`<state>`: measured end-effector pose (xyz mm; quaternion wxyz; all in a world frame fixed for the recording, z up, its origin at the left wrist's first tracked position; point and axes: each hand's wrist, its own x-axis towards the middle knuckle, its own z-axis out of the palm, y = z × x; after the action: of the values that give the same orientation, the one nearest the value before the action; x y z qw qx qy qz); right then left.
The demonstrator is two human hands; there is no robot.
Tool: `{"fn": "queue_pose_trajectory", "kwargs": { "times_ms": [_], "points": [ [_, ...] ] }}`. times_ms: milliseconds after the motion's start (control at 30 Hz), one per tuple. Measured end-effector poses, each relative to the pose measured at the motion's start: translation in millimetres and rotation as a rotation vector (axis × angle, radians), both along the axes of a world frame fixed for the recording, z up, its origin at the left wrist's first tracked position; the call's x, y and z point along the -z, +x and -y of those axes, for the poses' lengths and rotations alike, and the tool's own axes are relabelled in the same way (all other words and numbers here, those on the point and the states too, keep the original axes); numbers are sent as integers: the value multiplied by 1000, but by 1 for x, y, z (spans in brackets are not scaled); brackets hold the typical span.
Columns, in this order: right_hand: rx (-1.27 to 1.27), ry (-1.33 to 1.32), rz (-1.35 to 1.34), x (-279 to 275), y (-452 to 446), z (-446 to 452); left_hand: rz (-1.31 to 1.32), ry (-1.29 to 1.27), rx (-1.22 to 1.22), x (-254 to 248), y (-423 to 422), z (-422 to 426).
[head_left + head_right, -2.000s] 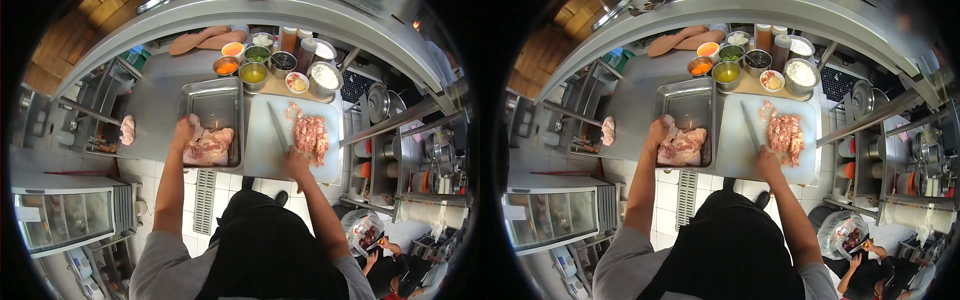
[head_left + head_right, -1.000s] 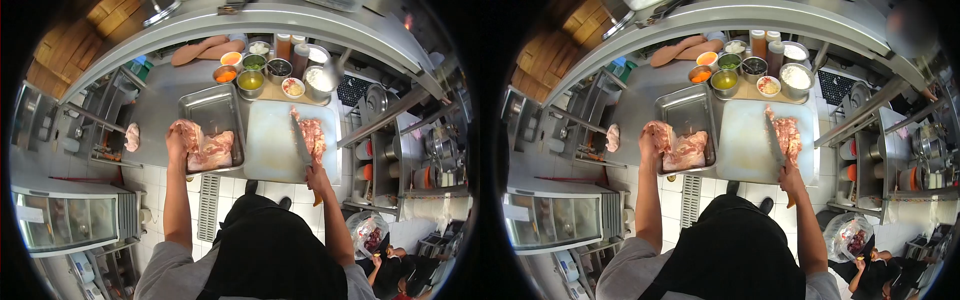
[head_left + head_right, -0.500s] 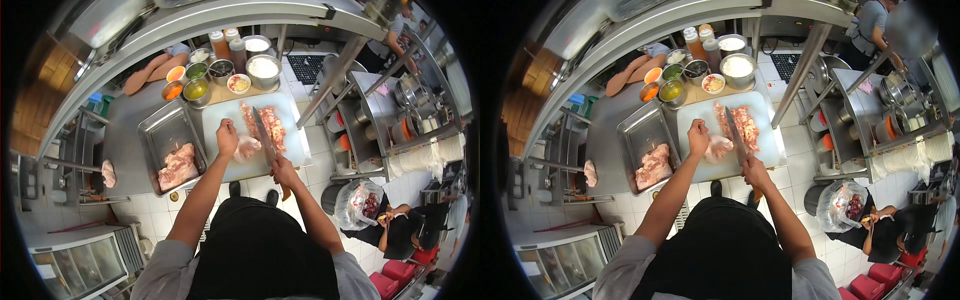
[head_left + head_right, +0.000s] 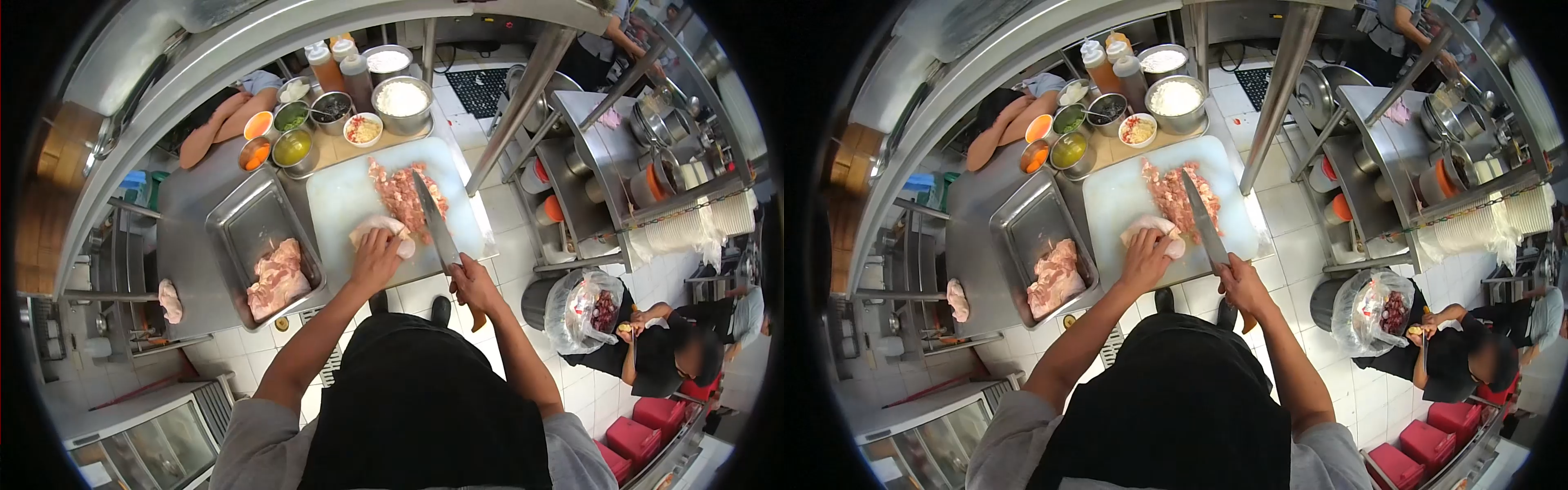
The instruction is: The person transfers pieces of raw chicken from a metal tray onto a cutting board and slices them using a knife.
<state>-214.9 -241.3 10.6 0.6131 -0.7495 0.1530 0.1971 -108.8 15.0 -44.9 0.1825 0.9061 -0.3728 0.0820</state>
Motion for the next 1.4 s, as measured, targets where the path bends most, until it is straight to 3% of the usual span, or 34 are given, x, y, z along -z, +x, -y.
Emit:
{"fn": "queue_pose_trajectory", "kwargs": {
  "times_ms": [100, 167, 233, 400, 500, 600, 700, 800, 900, 1000, 1100, 1267, 1400],
  "points": [
    [3, 9, 11, 0, -6, 1, -33, -442, -118, 1, 21, 7],
    [22, 36, 2, -1, -10, 3, -398, -641, -395, -21, 32, 7],
    [23, 46, 4, 0, -13, 1, -590, -758, -557, -27, 48, -3],
    [-6, 19, -4, -18, -10, -4, -751, -1068, -694, -21, 60, -8],
    [-78, -117, 139, -11, -6, -14, -840, -1092, -617, 3, 52, -22],
    [-184, -302, 176, -7, 5, -29, -688, -802, -664, 25, 39, -52],
    [-246, -566, 334, 7, 11, -47, -494, -635, -726, -8, 18, -52],
    [-292, -718, 377, 6, 28, -52, -87, -605, -623, 1, 18, -50],
    [-297, -783, 395, 6, 43, -46, 12, -518, -703, -11, 16, -48],
    [-326, -807, 411, 4, 50, -44, 150, -383, -390, -23, 17, -37],
    [-347, -813, 432, 8, 53, -57, 9, -367, -218, -25, 15, -9],
    [-371, -806, 518, 40, 60, -68, -70, -218, -286, -4, 20, 3],
    [-436, -917, 394, 28, 49, -64, -80, -148, -320, -2, 18, 4]
  ]
}}
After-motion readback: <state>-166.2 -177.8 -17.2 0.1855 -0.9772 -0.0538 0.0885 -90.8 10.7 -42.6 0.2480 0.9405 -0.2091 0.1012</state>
